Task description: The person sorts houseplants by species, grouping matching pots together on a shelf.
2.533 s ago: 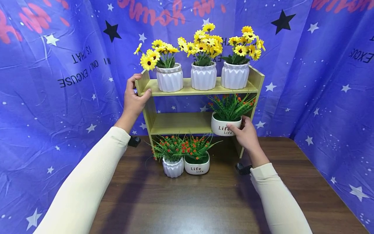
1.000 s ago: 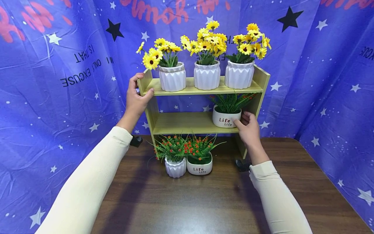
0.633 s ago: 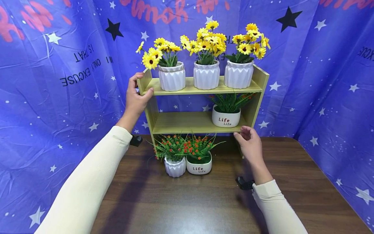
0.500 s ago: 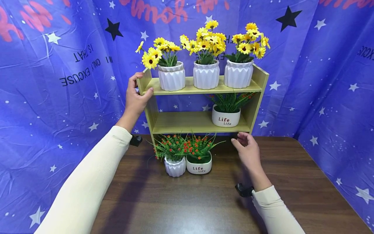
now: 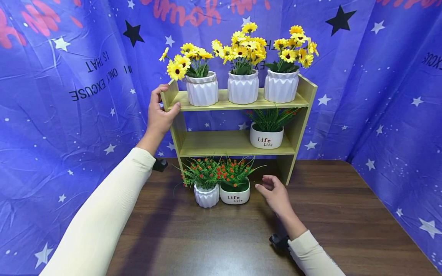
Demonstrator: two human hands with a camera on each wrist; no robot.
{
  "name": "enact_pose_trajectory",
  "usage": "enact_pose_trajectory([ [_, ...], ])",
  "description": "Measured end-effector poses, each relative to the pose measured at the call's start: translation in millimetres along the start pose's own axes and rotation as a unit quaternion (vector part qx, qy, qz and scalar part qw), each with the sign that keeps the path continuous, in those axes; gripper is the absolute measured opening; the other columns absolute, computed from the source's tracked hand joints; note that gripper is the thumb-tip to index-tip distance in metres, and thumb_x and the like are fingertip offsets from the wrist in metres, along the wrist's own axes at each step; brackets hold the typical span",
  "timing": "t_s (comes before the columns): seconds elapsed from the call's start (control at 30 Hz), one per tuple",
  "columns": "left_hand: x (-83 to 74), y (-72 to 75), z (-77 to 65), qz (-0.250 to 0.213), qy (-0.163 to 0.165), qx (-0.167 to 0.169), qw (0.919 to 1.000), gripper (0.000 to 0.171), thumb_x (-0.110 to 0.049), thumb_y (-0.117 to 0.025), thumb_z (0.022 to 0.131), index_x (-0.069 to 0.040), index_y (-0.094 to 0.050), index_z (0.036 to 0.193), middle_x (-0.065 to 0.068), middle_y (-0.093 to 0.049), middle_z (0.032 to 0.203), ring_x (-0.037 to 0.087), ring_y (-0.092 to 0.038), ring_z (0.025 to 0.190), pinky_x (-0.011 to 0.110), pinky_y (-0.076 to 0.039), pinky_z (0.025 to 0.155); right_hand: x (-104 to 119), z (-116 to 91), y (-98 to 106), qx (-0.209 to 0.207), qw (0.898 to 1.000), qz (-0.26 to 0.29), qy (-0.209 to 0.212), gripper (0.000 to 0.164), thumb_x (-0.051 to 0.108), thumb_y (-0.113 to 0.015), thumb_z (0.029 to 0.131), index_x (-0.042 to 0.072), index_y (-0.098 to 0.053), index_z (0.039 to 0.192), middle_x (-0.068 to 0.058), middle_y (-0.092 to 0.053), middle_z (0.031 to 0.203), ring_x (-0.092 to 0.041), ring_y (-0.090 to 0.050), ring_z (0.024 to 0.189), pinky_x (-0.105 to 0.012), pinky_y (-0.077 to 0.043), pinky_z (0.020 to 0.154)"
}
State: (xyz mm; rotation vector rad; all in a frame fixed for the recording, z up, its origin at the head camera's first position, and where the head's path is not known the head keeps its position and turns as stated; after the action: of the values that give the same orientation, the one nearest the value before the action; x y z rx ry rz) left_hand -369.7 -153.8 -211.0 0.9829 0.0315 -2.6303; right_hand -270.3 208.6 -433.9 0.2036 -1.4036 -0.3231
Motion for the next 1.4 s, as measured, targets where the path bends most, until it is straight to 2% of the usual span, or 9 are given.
enact_pose_trajectory([
  [0.2, 0.8, -0.2, 0.4, -0.004, -0.011, -0.007, 0.9999, 0.053, -0.006, -0.074, 0.08, -0.001, -0.05, 0.127, 0.001, -0.05, 0.142, 0.027, -0.051, 0.11, 0.028, -0.044, 0.076, -9.7, 0.2, -19.3, 0.044, 0.999, -0.008, -0.01, 0.056, 0.018, -0.073, 0.091, -0.004, -0.048, 0.135, -0.028, -0.052, 0.136, -0.041, -0.055, 0.12, -0.027, -0.05, 0.081],
  [0.33, 0.7, 0.4, 0.7, -0.003, -0.013, -0.005, 0.9999, 0.052, -0.005, -0.073, 0.081, -0.001, -0.05, 0.127, 0.002, -0.05, 0.142, 0.028, -0.051, 0.112, 0.029, -0.044, 0.077, -16.2, 3.1, -31.3, 0.072, 0.997, -0.007, -0.022, 0.064, 0.019, -0.073, 0.09, -0.005, -0.042, 0.141, -0.031, -0.046, 0.141, -0.045, -0.051, 0.124, -0.042, -0.053, 0.087],
  [0.4, 0.1, 1.4, 0.7, -0.002, -0.01, -0.004, 0.9999, 0.052, -0.006, -0.074, 0.081, -0.001, -0.05, 0.127, 0.002, -0.049, 0.142, 0.027, -0.051, 0.113, 0.029, -0.044, 0.078, -18.0, 4.8, -36.9, 0.077, 0.997, -0.005, -0.026, 0.067, 0.018, -0.074, 0.09, -0.006, -0.04, 0.142, -0.031, -0.044, 0.143, -0.046, -0.05, 0.125, -0.046, -0.051, 0.09],
  [0.67, -0.6, 2.7, 0.8, 0.002, -0.002, -0.002, 1.0, 0.053, -0.006, -0.075, 0.081, -0.003, -0.05, 0.129, 0.0, -0.049, 0.143, 0.029, -0.05, 0.115, 0.028, -0.044, 0.078, -15.1, 11.4, -57.1, 0.083, 0.996, 0.009, -0.014, 0.076, 0.017, -0.079, 0.085, -0.008, -0.035, 0.143, -0.028, -0.051, 0.132, -0.037, -0.057, 0.114, -0.035, -0.051, 0.085],
  [0.83, -4.6, 0.5, -0.6, -0.005, -0.013, -0.004, 0.9999, 0.054, -0.001, -0.074, 0.081, 0.003, -0.049, 0.129, 0.01, -0.048, 0.144, 0.036, -0.051, 0.115, 0.03, -0.043, 0.077, -14.9, 14.3, -63.1, 0.069, 0.997, -0.027, -0.023, 0.084, 0.019, -0.081, 0.083, -0.006, -0.032, 0.146, -0.027, -0.05, 0.135, -0.037, -0.051, 0.12, -0.046, -0.042, 0.098],
  [0.97, -22.1, 0.3, -5.9, -0.013, -0.018, -0.001, 0.9997, 0.051, 0.005, -0.071, 0.081, 0.009, -0.047, 0.126, 0.019, -0.046, 0.144, 0.042, -0.049, 0.116, 0.032, -0.043, 0.078, -16.2, 14.5, -65.1, 0.073, 0.996, -0.029, -0.038, 0.085, 0.021, -0.08, 0.083, -0.005, -0.03, 0.148, -0.029, -0.047, 0.14, -0.04, -0.045, 0.128, -0.052, -0.035, 0.106],
  [1.13, -44.8, 2.2, -11.8, -0.016, -0.019, 0.0, 0.9997, 0.048, 0.008, -0.069, 0.081, 0.011, -0.047, 0.123, 0.023, -0.046, 0.143, 0.045, -0.048, 0.115, 0.033, -0.044, 0.078, -15.9, 14.3, -64.5, 0.069, 0.997, -0.022, -0.035, 0.084, 0.02, -0.08, 0.084, -0.004, -0.032, 0.148, -0.027, -0.052, 0.134, -0.036, -0.052, 0.12, -0.045, -0.043, 0.097],
  [1.27, -46.6, 2.3, -12.5, -0.015, -0.021, -0.001, 0.9997, 0.047, 0.008, -0.068, 0.081, 0.011, -0.047, 0.123, 0.024, -0.047, 0.142, 0.045, -0.049, 0.114, 0.034, -0.045, 0.078, -17.9, 13.8, -62.6, 0.056, 0.998, -0.02, -0.037, 0.081, 0.017, -0.081, 0.083, -0.003, -0.036, 0.147, -0.024, -0.056, 0.129, -0.031, -0.055, 0.111, -0.037, -0.046, 0.087],
  [1.4, -44.9, 1.9, -12.5, -0.017, -0.022, -0.001, 0.9996, 0.048, 0.009, -0.069, 0.082, 0.012, -0.047, 0.124, 0.024, -0.047, 0.142, 0.046, -0.049, 0.114, 0.033, -0.044, 0.077, -16.9, 11.9, -59.3, 0.046, 0.998, -0.021, -0.033, 0.08, 0.017, -0.082, 0.082, 0.0, -0.038, 0.147, -0.022, -0.057, 0.13, -0.031, -0.055, 0.114, -0.04, -0.044, 0.093],
])
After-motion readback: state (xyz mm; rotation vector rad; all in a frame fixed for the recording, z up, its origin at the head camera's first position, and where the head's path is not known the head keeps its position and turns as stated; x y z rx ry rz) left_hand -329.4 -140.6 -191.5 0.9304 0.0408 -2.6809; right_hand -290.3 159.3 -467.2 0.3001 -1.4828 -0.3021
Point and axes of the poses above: each hand's wrist, its own z-axis towards the middle knuckle, its own y-axis out of the back of the hand, x = y × z, the point moved 3 cm from there along z, towards the middle knuckle
